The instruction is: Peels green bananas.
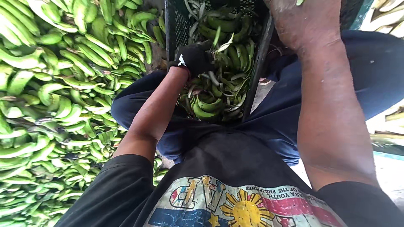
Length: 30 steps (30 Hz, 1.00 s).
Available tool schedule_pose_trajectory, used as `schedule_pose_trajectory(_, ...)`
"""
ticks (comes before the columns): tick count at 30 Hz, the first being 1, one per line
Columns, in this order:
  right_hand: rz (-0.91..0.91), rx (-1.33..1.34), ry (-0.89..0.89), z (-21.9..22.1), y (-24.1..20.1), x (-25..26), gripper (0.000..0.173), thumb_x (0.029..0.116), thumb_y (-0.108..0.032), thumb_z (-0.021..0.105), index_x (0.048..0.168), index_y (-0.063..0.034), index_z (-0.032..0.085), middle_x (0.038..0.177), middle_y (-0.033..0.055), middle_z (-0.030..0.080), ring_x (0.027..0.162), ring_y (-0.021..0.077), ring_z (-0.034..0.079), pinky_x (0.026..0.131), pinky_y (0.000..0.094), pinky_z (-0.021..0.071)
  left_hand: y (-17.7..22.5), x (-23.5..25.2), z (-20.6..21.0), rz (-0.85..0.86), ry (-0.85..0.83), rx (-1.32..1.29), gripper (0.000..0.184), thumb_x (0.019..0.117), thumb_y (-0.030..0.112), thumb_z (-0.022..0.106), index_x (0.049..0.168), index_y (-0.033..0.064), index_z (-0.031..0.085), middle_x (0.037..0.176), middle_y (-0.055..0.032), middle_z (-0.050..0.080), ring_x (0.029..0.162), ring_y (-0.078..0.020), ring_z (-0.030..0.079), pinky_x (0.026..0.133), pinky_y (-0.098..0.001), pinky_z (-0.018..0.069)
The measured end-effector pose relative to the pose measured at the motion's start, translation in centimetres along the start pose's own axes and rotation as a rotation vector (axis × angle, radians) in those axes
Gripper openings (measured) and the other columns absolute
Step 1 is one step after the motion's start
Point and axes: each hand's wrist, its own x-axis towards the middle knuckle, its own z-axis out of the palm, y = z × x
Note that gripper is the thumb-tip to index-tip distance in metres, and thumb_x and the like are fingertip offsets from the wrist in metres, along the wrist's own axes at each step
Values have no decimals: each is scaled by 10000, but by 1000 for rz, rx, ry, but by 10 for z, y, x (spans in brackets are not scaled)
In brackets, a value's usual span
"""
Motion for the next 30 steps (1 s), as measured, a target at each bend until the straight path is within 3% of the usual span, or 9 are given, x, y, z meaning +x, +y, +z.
schedule_pose_trajectory(3, -29, 8, 40, 4, 7, 4, 322, 1002, -364, 643, 929, -58, 706, 841, 81, 649, 796, 175, 629, 755, 438, 512, -2, 1, 8, 10, 6, 21, 898, 862, 653, 655, 1614, 315, 299, 1265, -186, 679, 1151, -443, 645, 912, -734, 461)
schedule_pose_trajectory(5, -16, -8, 60, 2, 4, 2, 402, 1022, -420, 580, 1160, -60, 694, 1056, 119, 702, 999, 194, 676, 924, 426, 533, 0, -4, 9, 17, 56, -10, 839, 881, 621, 646, 1605, 359, 313, 1251, -180, 683, 1110, -436, 657, 893, -716, 472)
schedule_pose_trajectory(7, 6, 15, 110, -4, 0, 1, 459, 1037, -421, 556, 1327, -71, 616, 1152, 127, 696, 1031, 181, 678, 934, 388, 539, 0, -2, -2, -11, 140, -137, 757, 924, 574, 636, 1585, 314, 373, 1229, -152, 697, 1100, -405, 668, 917, -688, 487)
schedule_pose_trajectory(12, 44, 146, 225, -2, 4, -1, 452, 1024, -404, 613, 1330, -71, 604, 1034, 87, 696, 811, 108, 667, 758, 332, 573, -16, 16, -32, -127, 310, -503, 602, 974, 526, 614, 1427, 136, 551, 1153, -166, 711, 1089, -354, 681, 966, -626, 511)
schedule_pose_trajectory(17, 63, 95, 119, 0, 4, 3, 493, 1019, -422, 587, 1342, -49, 597, 1123, 107, 693, 900, 116, 684, 841, 341, 571, -37, 65, -39, -253, 356, -466, 560, 976, 532, 592, 1310, 85, 643, 1230, -176, 690, 1185, -352, 645, 1031, -594, 476)
schedule_pose_trajectory(21, 31, 86, 155, -1, 11, 8, 303, 991, -369, 630, 1022, -76, 703, 910, 32, 663, 788, 73, 632, 766, 322, 545, -27, 97, -28, -340, 442, -368, 1002, 803, 570, 742, 1597, 125, 322, 1480, -191, 520, 1334, -334, 542, 1107, -523, 445)
schedule_pose_trajectory(24, 48, 90, 160, -1, 10, 1, 209, 926, -256, 643, 780, -108, 620, 699, -49, 530, 625, 30, 534, 617, 282, 482, 2, 73, 8, -152, 510, -211, 778, 827, 486, 707, 1515, 194, 490, 1471, -164, 543, 1335, -349, 536, 1066, -551, 460)
schedule_pose_trajectory(27, 15, 98, 154, -2, 8, 3, 210, 945, -256, 664, 827, -82, 662, 728, -32, 560, 653, 31, 554, 646, 282, 498, 22, 43, 42, 331, 8, -13, 415, 882, 300, 738, 1271, 162, 692, 1269, -200, 660, 1188, -419, 619, 974, -662, 481)
schedule_pose_trajectory(30, 4, 89, 127, 1, 4, -2, 167, 920, -186, 644, 775, -104, 631, 687, -58, 520, 619, 11, 522, 609, 253, 461, 35, 27, 89, 398, -436, 253, 346, 798, 221, 793, 1129, 148, 721, 1115, -180, 692, 1054, -416, 658, 828, -696, 515)
